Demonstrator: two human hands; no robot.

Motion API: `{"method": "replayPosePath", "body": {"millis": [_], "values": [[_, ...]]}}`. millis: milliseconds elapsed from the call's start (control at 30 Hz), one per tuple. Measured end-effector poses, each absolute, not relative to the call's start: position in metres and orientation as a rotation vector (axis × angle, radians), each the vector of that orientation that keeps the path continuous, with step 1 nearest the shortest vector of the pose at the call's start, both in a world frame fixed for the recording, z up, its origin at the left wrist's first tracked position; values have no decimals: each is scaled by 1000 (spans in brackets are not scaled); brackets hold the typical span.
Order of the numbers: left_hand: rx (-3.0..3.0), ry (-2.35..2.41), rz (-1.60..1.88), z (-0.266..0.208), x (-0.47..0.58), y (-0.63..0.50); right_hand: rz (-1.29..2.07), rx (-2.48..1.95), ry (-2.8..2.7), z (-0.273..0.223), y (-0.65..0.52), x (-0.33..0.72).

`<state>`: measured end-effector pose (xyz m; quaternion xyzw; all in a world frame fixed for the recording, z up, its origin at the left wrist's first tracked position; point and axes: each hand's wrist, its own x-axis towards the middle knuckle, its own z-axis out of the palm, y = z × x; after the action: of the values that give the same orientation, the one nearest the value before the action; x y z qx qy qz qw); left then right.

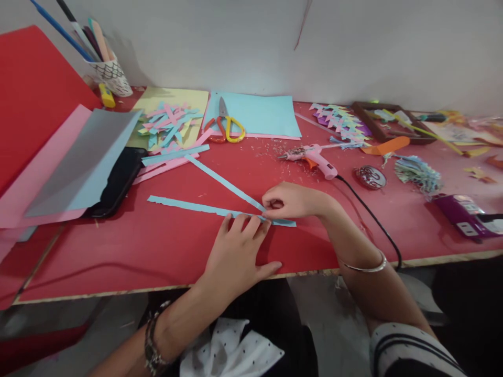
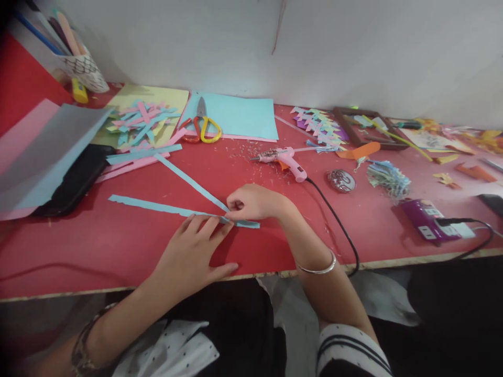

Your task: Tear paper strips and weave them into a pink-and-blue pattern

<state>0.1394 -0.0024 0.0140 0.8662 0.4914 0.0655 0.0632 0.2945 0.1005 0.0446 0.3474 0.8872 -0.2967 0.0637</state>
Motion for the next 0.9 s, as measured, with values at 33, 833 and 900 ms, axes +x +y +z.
{"method": "replayPosePath", "body": {"millis": [33,833,900], "values": [[2615,1484,200,14,140,-2,-912,1029,2673,45,101,295],[2598,1576,214,9,136,-6,-958,1013,2630,47,102,300],[2642,1576,240,9,135,-8,-966,973,2630,47,102,300]]}}
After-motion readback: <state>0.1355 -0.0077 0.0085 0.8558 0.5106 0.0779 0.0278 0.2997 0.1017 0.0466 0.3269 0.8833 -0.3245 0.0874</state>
